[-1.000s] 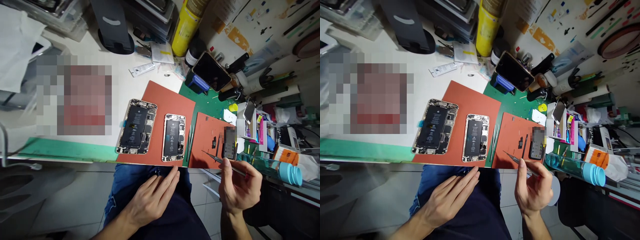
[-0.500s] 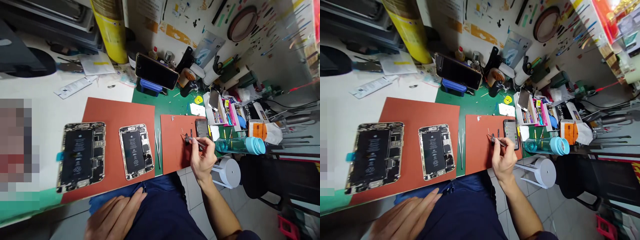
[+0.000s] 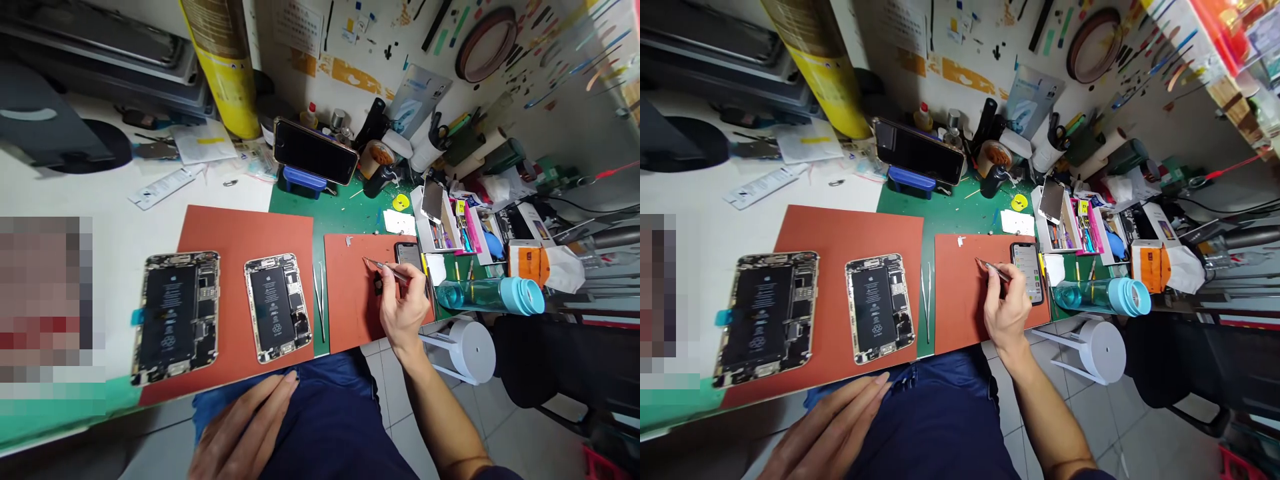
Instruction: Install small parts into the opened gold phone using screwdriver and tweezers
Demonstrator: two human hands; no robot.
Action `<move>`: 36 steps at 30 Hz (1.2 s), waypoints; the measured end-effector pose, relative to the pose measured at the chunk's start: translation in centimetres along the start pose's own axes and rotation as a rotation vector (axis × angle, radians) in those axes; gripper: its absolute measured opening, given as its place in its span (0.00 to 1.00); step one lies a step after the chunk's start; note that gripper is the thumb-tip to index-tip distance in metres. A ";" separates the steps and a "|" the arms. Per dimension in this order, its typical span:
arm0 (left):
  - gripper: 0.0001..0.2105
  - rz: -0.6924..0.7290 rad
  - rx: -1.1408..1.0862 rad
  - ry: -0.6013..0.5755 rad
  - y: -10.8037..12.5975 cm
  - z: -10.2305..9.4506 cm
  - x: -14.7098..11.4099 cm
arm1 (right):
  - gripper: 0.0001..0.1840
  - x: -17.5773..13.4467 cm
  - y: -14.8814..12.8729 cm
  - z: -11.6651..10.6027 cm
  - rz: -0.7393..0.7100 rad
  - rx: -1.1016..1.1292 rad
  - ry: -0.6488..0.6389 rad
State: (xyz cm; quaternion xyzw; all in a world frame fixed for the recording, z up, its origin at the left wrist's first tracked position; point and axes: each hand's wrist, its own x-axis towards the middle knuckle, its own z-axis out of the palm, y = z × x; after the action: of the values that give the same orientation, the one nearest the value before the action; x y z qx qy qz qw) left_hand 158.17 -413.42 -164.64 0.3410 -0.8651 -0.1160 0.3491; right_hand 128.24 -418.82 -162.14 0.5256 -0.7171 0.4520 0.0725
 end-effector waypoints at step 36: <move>0.05 -0.606 -0.601 0.084 2.0 0.6 4.0 | 0.12 -5.4 -7.0 -6.9 0.397 0.778 -0.534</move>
State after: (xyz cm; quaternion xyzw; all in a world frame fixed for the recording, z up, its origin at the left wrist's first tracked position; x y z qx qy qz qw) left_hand 154.64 -414.64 -162.12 0.4672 -0.6385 -0.4463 0.4182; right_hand 133.82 -410.38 -157.27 0.4646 -0.5752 0.5404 -0.4015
